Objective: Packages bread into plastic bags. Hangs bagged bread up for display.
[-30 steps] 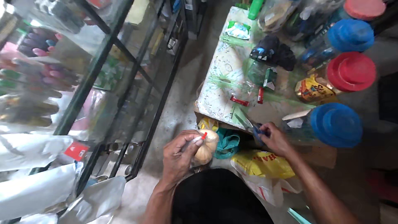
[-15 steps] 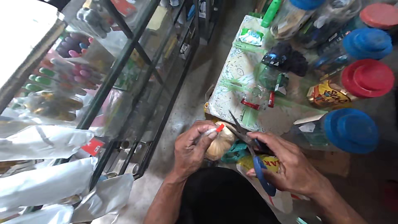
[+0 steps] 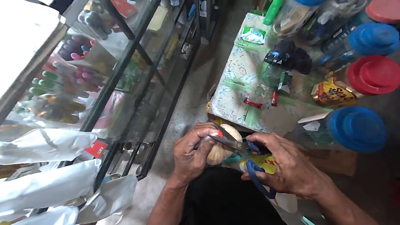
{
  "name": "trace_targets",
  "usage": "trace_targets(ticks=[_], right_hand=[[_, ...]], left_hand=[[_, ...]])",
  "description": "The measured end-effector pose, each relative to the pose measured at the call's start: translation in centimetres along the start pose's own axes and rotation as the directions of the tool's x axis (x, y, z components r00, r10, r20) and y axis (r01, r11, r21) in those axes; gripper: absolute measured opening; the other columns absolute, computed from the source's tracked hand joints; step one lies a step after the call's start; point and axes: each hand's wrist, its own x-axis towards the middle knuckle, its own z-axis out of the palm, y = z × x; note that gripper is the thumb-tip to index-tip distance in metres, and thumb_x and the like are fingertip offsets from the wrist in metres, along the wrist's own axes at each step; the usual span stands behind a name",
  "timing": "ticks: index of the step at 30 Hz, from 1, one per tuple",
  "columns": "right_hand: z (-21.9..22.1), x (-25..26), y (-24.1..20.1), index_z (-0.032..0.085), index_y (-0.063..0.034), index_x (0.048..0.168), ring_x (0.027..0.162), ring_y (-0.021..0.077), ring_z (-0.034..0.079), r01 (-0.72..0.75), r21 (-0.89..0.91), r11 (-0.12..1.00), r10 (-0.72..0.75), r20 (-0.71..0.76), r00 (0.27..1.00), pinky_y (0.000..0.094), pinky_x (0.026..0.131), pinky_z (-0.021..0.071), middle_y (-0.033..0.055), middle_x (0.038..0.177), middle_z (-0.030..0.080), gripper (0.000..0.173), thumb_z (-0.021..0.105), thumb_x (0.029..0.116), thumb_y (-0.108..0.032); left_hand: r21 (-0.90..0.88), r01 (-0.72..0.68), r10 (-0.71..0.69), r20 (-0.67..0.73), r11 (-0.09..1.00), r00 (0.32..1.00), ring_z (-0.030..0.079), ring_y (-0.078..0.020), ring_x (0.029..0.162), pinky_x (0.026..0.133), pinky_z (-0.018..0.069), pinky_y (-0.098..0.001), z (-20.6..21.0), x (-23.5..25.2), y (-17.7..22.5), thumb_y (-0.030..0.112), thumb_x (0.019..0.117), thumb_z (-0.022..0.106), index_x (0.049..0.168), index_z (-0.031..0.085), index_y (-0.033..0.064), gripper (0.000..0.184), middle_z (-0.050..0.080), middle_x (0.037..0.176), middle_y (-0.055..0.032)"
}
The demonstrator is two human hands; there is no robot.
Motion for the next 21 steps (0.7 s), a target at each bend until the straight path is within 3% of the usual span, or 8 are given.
trace_targets(ticks=[7, 12, 21], right_hand=[[-0.45, -0.38, 0.89, 0.059, -0.0068, 0.131, 0.092, 0.013, 0.066, -0.029, 0.072, 0.997, 0.025, 0.06, 0.998, 0.0341, 0.084, 0.0544, 0.0064, 0.101, 0.07, 0.077, 0.058, 0.0911, -0.072], [-0.54, -0.26, 0.8, 0.06, -0.0069, 0.13, 0.091, 0.0129, 0.065, 0.0, 0.102, 0.995, -0.008, 0.081, 0.997, 0.0315, 0.082, 0.0537, 0.0064, 0.1, 0.069, 0.073, 0.063, 0.09, -0.069], [0.2, 0.11, 0.69, 0.063, -0.0046, 0.123, 0.087, 0.0142, 0.066, 0.092, 0.01, 0.996, -0.091, -0.032, 0.995, 0.0314, 0.081, 0.0544, 0.0088, 0.096, 0.071, 0.058, 0.065, 0.0946, -0.055]], left_hand=[[0.0, 0.002, -0.002, -0.013, 1.0, 1.0, 0.07, -0.0127, 0.108, 0.097, 0.058, -0.0332, 0.16, -0.19, -0.41, 0.02, 0.1033, 0.062, 0.105, 0.073, 0.0087, 0.016, 0.075, 0.107, -0.0017], [-0.005, 0.005, -0.005, -0.001, 1.0, 1.0, 0.071, -0.0144, 0.104, 0.096, 0.0584, -0.0351, 0.13, -0.43, -0.66, 0.022, 0.1035, 0.062, 0.103, 0.072, 0.0084, 0.017, 0.075, 0.101, -0.0029], [-0.003, 0.026, -0.026, -0.03, 1.0, 0.999, 0.071, -0.0113, 0.102, 0.093, 0.0594, -0.0318, 0.45, -0.86, -0.41, 0.021, 0.1026, 0.063, 0.105, 0.072, 0.0094, 0.015, 0.075, 0.103, -0.0015]])
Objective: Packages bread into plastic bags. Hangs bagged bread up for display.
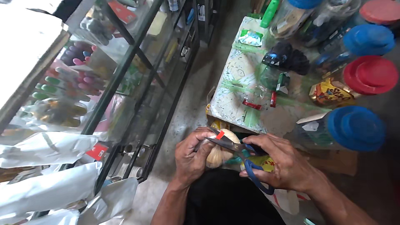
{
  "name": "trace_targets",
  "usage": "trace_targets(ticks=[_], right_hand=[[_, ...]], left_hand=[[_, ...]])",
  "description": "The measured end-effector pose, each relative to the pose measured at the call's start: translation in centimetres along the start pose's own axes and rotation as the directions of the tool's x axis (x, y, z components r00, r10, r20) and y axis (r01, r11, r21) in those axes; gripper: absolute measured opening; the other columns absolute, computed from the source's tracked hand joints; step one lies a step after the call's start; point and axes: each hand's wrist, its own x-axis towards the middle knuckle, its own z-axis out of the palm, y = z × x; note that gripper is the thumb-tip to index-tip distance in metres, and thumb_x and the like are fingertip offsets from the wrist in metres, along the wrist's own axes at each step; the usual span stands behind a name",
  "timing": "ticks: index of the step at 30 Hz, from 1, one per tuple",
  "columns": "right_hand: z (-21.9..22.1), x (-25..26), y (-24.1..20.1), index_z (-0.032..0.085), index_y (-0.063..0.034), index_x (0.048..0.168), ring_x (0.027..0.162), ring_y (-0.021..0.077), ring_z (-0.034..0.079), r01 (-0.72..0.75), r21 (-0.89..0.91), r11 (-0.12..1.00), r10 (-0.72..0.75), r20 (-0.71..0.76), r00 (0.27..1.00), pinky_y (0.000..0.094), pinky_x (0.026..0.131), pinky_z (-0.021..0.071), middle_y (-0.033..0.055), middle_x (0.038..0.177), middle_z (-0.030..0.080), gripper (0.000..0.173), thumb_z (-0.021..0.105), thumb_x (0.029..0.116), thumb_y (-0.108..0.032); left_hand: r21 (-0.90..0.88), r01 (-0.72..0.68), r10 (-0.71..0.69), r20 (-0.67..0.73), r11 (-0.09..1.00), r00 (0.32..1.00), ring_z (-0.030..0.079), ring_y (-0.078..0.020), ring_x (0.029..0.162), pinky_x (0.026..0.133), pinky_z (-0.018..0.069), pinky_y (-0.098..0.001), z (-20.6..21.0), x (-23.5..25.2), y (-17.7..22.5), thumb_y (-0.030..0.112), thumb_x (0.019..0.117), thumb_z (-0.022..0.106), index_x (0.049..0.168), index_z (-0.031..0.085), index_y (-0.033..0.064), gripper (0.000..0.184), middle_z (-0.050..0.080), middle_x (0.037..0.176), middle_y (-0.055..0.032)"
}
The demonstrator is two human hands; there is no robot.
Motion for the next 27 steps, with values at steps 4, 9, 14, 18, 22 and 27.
trace_targets(ticks=[4, 9, 14, 18, 22, 27], right_hand=[[0.32, 0.02, -0.02, 0.065, -0.0035, 0.12, 0.083, 0.0156, 0.065, 0.031, -0.039, 0.999, -0.032, -0.024, 0.999, 0.0313, 0.078, 0.0535, 0.009, 0.091, 0.07, 0.056, 0.065, 0.0953, -0.054], [0.64, 0.06, 0.04, 0.065, -0.0039, 0.118, 0.078, 0.0153, 0.065, 0.04, -0.042, 0.998, -0.042, -0.045, 0.998, 0.0306, 0.074, 0.0534, 0.0084, 0.087, 0.07, 0.053, 0.066, 0.095, -0.052], [0.71, 0.1, 0.17, 0.066, -0.0029, 0.118, 0.074, 0.0159, 0.063, 0.054, -0.061, 0.997, -0.058, -0.059, 0.997, 0.0304, 0.07, 0.0525, 0.0089, 0.084, 0.068, 0.051, 0.066, 0.0966, -0.05], [0.72, 0.21, 0.26, 0.066, -0.0025, 0.116, 0.072, 0.0171, 0.063, 0.066, -0.109, 0.992, -0.074, -0.076, 0.994, 0.0305, 0.068, 0.0523, 0.0094, 0.082, 0.068, 0.049, 0.065, 0.097, -0.047], [0.8, 0.19, 0.32, 0.066, -0.0022, 0.115, 0.07, 0.0181, 0.063, 0.07, -0.139, 0.988, -0.085, -0.101, 0.991, 0.0311, 0.065, 0.0516, 0.0094, 0.079, 0.068, 0.047, 0.064, 0.0977, -0.046], [0.93, 0.08, 0.32, 0.066, -0.0017, 0.115, 0.068, 0.0191, 0.062, 0.074, -0.167, 0.983, -0.095, -0.122, 0.988, 0.0314, 0.064, 0.0511, 0.01, 0.078, 0.067, 0.042, 0.064, 0.0987, -0.041]], left_hand=[[-0.001, 0.014, -0.014, -0.025, 1.0, 1.0, 0.072, -0.0116, 0.103, 0.093, 0.0598, -0.0323, 0.24, -0.19, -0.06, 0.021, 0.1025, 0.063, 0.106, 0.072, 0.0095, 0.015, 0.076, 0.104, -0.0022], [-0.008, 0.035, -0.035, -0.044, 0.999, 0.998, 0.072, -0.0099, 0.101, 0.091, 0.0603, -0.0298, 0.57, -0.26, -0.11, 0.022, 0.1025, 0.063, 0.106, 0.071, 0.0104, 0.015, 0.076, 0.103, -0.0006], [-0.029, 0.033, -0.034, -0.042, 0.999, 0.999, 0.072, -0.0102, 0.101, 0.092, 0.0601, -0.0301, 0.65, -0.07, -0.31, 0.02, 0.1026, 0.062, 0.106, 0.072, 0.0104, 0.014, 0.076, 0.104, -0.0005], [-0.054, 0.043, -0.045, -0.037, 0.998, 0.998, 0.073, -0.0125, 0.101, 0.091, 0.0604, -0.0325, 0.75, 0.12, -0.48, 0.02, 0.1031, 0.062, 0.106, 0.072, 0.0086, 0.015, 0.076, 0.104, -0.0033], [-0.074, 0.044, -0.046, -0.031, 0.996, 0.998, 0.073, -0.0126, 0.1, 0.091, 0.0605, -0.0328, 0.88, 0.27, -0.61, 0.021, 0.1035, 0.061, 0.105, 0.072, 0.0097, 0.015, 0.076, 0.104, -0.0027], [-0.071, 0.044, -0.047, -0.036, 0.997, 0.998, 0.072, -0.0108, 0.099, 0.089, 0.0606, -0.031, 1.01, 0.37, -0.77, 0.02, 0.1037, 0.061, 0.104, 0.071, 0.0099, 0.014, 0.076, 0.103, -0.0017]])
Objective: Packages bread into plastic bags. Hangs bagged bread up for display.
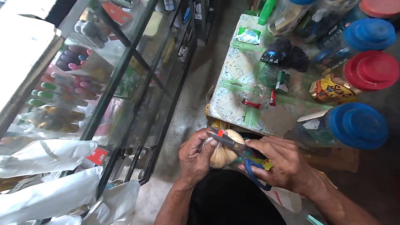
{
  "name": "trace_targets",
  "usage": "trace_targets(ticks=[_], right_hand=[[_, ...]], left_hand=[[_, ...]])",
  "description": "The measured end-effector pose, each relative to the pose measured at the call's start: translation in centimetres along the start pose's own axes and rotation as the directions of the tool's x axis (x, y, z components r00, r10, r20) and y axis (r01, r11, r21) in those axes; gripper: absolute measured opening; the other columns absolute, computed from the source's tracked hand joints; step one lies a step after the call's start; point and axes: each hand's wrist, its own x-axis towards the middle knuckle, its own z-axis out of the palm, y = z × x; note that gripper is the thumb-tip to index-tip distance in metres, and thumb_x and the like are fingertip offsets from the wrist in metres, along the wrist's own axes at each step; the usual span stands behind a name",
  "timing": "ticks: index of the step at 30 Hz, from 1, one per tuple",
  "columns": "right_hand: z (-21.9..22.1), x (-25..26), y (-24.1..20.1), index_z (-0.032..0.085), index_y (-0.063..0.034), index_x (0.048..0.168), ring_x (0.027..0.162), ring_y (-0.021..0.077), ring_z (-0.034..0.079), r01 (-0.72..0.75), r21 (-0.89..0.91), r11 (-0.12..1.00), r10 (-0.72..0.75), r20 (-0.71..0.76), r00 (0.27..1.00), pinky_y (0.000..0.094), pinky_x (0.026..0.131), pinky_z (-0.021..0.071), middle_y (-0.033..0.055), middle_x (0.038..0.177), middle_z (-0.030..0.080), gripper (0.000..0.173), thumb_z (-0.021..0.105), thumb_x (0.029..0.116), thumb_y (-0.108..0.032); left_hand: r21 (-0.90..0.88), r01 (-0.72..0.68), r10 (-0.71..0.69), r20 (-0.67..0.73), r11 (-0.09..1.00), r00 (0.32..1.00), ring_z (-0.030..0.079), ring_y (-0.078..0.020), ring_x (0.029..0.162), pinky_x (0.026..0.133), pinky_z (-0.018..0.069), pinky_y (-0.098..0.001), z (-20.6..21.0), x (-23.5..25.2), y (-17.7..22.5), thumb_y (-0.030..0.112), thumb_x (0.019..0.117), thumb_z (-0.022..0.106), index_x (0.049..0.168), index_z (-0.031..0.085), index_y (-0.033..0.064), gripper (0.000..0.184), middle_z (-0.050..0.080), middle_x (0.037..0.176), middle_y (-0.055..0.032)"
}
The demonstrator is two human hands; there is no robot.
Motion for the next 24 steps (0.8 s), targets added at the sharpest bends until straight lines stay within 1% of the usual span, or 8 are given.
trace_targets(ticks=[4, 7, 10, 12, 14, 15, 19, 24], right_hand=[[0.2, -0.2, -0.1, 0.066, -0.0021, 0.115, 0.07, 0.0182, 0.064, -0.027, 0.001, 1.0, 0.027, -0.01, 1.0, 0.0306, 0.067, 0.053, 0.0098, 0.08, 0.069, 0.041, 0.065, 0.0993, -0.04], [0.1, -0.4, 0.3, 0.064, -0.002, 0.121, 0.079, 0.0145, 0.068, -0.164, 0.077, 0.983, 0.163, 0.021, 0.986, 0.0293, 0.073, 0.0574, 0.01, 0.09, 0.071, 0.052, 0.066, 0.0968, -0.048], [-0.2, -0.4, 2.7, 0.062, -0.0008, 0.126, 0.078, 0.0144, 0.067, -0.357, 0.098, 0.929, 0.355, 0.034, 0.934, 0.0339, 0.07, 0.0584, 0.0091, 0.091, 0.07, 0.058, 0.067, 0.095, -0.049], [-0.1, -0.3, 5.4, 0.06, -0.0011, 0.128, 0.075, 0.0237, 0.067, -0.526, 0.012, 0.85, 0.525, 0.058, 0.849, 0.0466, 0.067, 0.0567, 0.0111, 0.089, 0.068, 0.056, 0.072, 0.0917, -0.042], [1.0, -0.3, 8.8, 0.058, -0.0015, 0.132, 0.081, 0.0356, 0.068, -0.678, -0.088, 0.73, 0.683, 0.115, 0.721, 0.0592, 0.071, 0.0545, 0.0177, 0.093, 0.069, 0.057, 0.077, 0.0907, -0.035], [1.9, -0.6, 10.6, 0.058, -0.0014, 0.133, 0.085, 0.0394, 0.069, -0.72, -0.144, 0.679, 0.735, 0.14, 0.664, 0.0622, 0.075, 0.0541, 0.0203, 0.097, 0.07, 0.057, 0.077, 0.091, -0.035], [5.7, -1.3, 15.5, 0.054, 0.0, 0.138, 0.104, 0.0453, 0.068, -0.764, -0.313, 0.564, 0.825, 0.257, 0.503, 0.0642, 0.086, 0.0517, 0.0263, 0.113, 0.068, 0.058, 0.07, 0.0962, -0.038], [9.7, -0.6, 17.1, 0.055, 0.0023, 0.137, 0.121, 0.0442, 0.061, -0.714, -0.399, 0.575, 0.812, 0.381, 0.442, 0.0605, 0.099, 0.0473, 0.0272, 0.126, 0.064, 0.054, 0.063, 0.1005, -0.036]], left_hand=[[0.005, 0.0, 0.0, 0.009, 1.0, 1.0, 0.073, -0.0111, 0.097, 0.087, 0.0612, -0.031, -0.1, 0.0, -0.3, 0.021, 0.1032, 0.062, 0.103, 0.071, 0.0095, 0.014, 0.076, 0.101, -0.0021], [0.012, -0.002, 0.002, 0.028, 1.0, 1.0, 0.071, -0.0077, 0.096, 0.087, 0.0601, -0.028, -0.3, 0.1, -0.4, 0.019, 0.1038, 0.061, 0.104, 0.071, 0.0089, 0.015, 0.075, 0.101, 0.0003], [-0.001, 0.003, -0.003, 0.086, 1.0, 0.996, 0.072, -0.0178, 0.104, 0.095, 0.0595, -0.0384, -0.8, -0.1, -0.3, 0.017, 0.1046, 0.059, 0.107, 0.071, 0.007, 0.016, 0.075, 0.107, -0.0064], [0.021, 0.002, -0.005, 0.111, 1.0, 0.994, 0.071, -0.0185, 0.106, 0.096, 0.059, -0.0392, -1.0, -0.3, -0.1, 0.018, 0.1049, 0.059, 0.109, 0.071, 0.0096, 0.016, 0.075, 0.108, -0.0052], [0.053, -0.004, -0.003, 0.126, 0.999, 0.992, 0.071, -0.0191, 0.106, 0.097, 0.059, -0.0394, -1.2, -0.7, 0.3, 0.018, 0.1048, 0.059, 0.108, 0.072, 0.0112, 0.015, 0.075, 0.108, -0.0044], [0.066, -0.009, 0.0, 0.135, 0.998, 0.991, 0.071, -0.0193, 0.106, 0.097, 0.0589, -0.0393, -1.3, -0.9, 0.5, 0.018, 0.1047, 0.059, 0.109, 0.072, 0.0115, 0.015, 0.075, 0.108, -0.0043], [0.129, -0.005, -0.013, 0.141, 0.992, 0.99, 0.071, -0.019, 0.107, 0.097, 0.0589, -0.0379, -2.0, -2.3, 1.1, 0.019, 0.1046, 0.059, 0.11, 0.071, 0.0134, 0.014, 0.075, 0.109, -0.0028], [0.167, 0.008, -0.023, 0.089, 0.986, 0.996, 0.072, -0.0179, 0.106, 0.097, 0.0592, -0.0364, -2.0, -4.1, 1.9, 0.021, 0.1047, 0.059, 0.112, 0.072, 0.015, 0.016, 0.075, 0.11, -0.0013]])
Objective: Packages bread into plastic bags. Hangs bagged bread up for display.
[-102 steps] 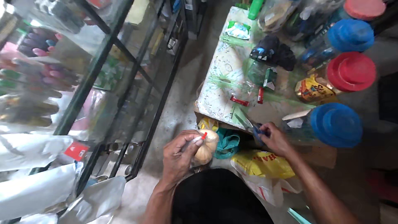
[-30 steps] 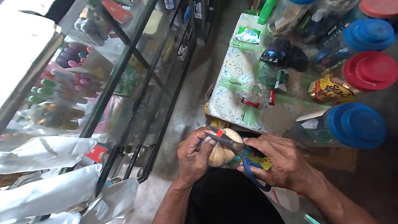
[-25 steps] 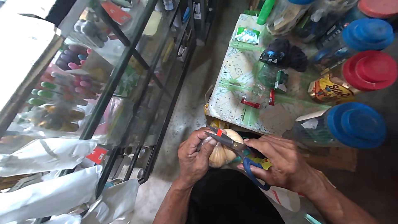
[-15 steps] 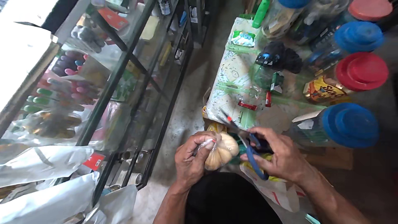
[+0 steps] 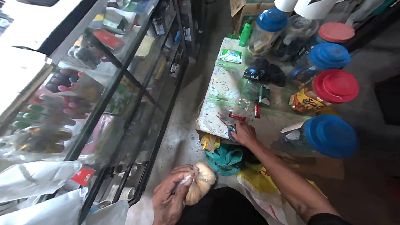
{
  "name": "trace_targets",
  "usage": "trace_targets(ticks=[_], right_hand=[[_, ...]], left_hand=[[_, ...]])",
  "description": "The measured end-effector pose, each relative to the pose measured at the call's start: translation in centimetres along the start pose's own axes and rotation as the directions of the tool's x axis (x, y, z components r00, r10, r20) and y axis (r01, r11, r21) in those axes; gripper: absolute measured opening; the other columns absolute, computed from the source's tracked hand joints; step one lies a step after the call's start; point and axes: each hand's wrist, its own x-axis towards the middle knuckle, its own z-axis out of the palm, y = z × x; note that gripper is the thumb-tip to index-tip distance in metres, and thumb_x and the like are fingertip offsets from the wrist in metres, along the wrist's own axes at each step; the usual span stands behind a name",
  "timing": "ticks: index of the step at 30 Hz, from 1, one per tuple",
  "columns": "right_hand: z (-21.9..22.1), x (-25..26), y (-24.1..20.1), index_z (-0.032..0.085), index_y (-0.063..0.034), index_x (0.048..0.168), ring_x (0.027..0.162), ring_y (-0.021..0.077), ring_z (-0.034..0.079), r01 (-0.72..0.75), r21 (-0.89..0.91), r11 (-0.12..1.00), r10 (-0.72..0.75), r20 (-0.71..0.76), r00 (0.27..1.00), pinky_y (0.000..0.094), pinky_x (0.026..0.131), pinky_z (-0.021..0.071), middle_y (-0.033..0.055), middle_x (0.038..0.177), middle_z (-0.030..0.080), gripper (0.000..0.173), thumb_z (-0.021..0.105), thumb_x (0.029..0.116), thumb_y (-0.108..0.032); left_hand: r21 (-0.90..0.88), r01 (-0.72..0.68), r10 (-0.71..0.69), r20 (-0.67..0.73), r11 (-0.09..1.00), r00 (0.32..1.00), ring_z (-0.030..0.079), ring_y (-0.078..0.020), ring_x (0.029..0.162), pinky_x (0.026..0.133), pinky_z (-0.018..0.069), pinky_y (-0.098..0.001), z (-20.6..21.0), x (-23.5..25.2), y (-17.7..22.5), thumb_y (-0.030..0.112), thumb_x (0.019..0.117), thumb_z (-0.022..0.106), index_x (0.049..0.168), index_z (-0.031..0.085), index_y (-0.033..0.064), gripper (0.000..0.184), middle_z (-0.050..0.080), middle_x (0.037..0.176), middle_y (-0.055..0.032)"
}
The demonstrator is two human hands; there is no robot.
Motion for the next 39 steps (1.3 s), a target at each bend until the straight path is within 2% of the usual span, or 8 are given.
trace_targets(ticks=[7, 10, 15, 19, 25, 28, 31, 39], right_hand=[[-0.4, 0.1, -1.5, 0.059, 0.0012, 0.138, 0.126, 0.0492, 0.056, -0.035, 0.014, 0.999, 0.035, 0.006, 0.999, 0.0653, 0.102, 0.046, 0.0318, 0.139, 0.054, 0.046, 0.063, 0.1022, -0.028], [-2.7, -3.8, -4.6, 0.067, 0.0011, 0.129, 0.113, 0.0425, 0.065, 0.301, 0.221, 0.928, -0.276, -0.136, 0.951, 0.0606, 0.096, 0.0517, 0.027, 0.128, 0.064, 0.037, 0.062, 0.1033, -0.025], [-4.5, -15.0, -15.9, 0.074, -0.0044, 0.118, 0.124, 0.0193, 0.063, 0.834, 0.525, 0.167, -0.893, -0.279, 0.354, 0.0377, 0.108, 0.0514, 0.0099, 0.125, 0.071, 0.034, 0.059, 0.1043, -0.031], [-2.1, -19.2, -22.3, 0.072, -0.0047, 0.121, 0.12, 0.0196, 0.064, 0.905, 0.425, -0.022, -0.947, -0.3, 0.118, 0.0334, 0.106, 0.0507, 0.0104, 0.119, 0.072, 0.032, 0.062, 0.1026, -0.028], [4.6, -27.5, -30.7, 0.071, -0.0076, 0.1, 0.111, 0.0125, 0.063, 0.814, 0.505, -0.286, -0.924, -0.37, -0.096, 0.0254, 0.099, 0.0524, 0.0071, 0.106, 0.069, 0.023, 0.061, 0.1043, -0.027], [8.4, -33.2, -34.4, 0.069, -0.0078, 0.1, 0.111, 0.0089, 0.064, 0.733, 0.587, -0.344, -0.916, -0.383, -0.123, 0.0228, 0.096, 0.0549, 0.0058, 0.11, 0.068, 0.017, 0.062, 0.1036, -0.024], [12.1, -38.2, -37.6, 0.069, -0.0082, 0.102, 0.108, 0.005, 0.065, 0.679, 0.641, -0.357, -0.916, -0.381, -0.122, 0.0192, 0.092, 0.0564, 0.0038, 0.111, 0.067, 0.014, 0.065, 0.1022, -0.022], [22.0, -48.1, -45.7, 0.071, -0.0069, 0.102, 0.103, 0.0088, 0.065, 0.569, 0.699, -0.433, -0.894, -0.249, -0.374, 0.0207, 0.092, 0.0543, 0.0058, 0.102, 0.069, 0.017, 0.063, 0.1026, -0.022]], left_hand=[[0.048, 0.06, -0.054, -0.112, 0.997, 0.992, 0.072, -0.0174, 0.107, 0.097, 0.0591, -0.0351, -0.6, -2.6, 1.2, 0.02, 0.1048, 0.059, 0.112, 0.072, 0.0146, 0.016, 0.075, 0.111, -0.0017], [0.057, 0.052, -0.043, -0.155, 0.997, 0.987, 0.071, -0.0171, 0.107, 0.096, 0.0595, -0.0363, -1.6, -3.6, 1.7, 0.017, 0.1051, 0.058, 0.113, 0.071, 0.0116, 0.016, 0.074, 0.111, -0.0038], [0.099, -0.028, 0.047, -0.194, 0.995, 0.98, 0.07, -0.0174, 0.109, 0.098, 0.0584, -0.0368, -4.7, -5.8, 3.8, 0.014, 0.1046, 0.059, 0.112, 0.071, 0.0072, 0.016, 0.074, 0.112, -0.0068], [0.321, -0.092, 0.168, -0.218, 0.943, 0.961, 0.065, -0.0145, 0.113, 0.101, 0.0538, -0.0329, -8.7, -9.3, 7.6, 0.016, 0.1029, 0.062, 0.106, 0.072, 0.0085, 0.013, 0.072, 0.11, -0.0044], [0.584, -0.059, 0.304, -0.331, 0.81, 0.893, 0.057, -0.017, 0.125, 0.11, 0.0465, -0.0335, -15.1, -19.3, 14.7, 0.021, 0.0992, 0.068, 0.107, 0.074, 0.0132, 0.012, 0.067, 0.117, -0.0038], [0.689, 0.146, 0.388, -0.556, 0.71, 0.736, 0.054, -0.0117, 0.134, 0.113, 0.0469, -0.0315, -17.6, -26.6, 18.5, 0.036, 0.0937, 0.075, 0.131, 0.064, 0.0181, 0.043, 0.06, 0.139, 0.001], [0.636, 0.357, 0.421, -0.744, 0.684, 0.519, 0.061, -0.0102, 0.122, 0.104, 0.0526, -0.032, -18.7, -35.0, 20.6, 0.047, 0.0922, 0.073, 0.125, 0.065, 0.025, 0.041, 0.067, 0.126, 0.0066], [0.63, 0.548, 0.384, -0.774, 0.551, 0.503, 0.066, -0.0014, 0.101, 0.091, 0.0549, -0.0164, -18.9, -45.9, 23.4, 0.026, 0.1026, 0.062, 0.109, 0.067, 0.0055, 0.022, 0.069, 0.107, -0.004]])
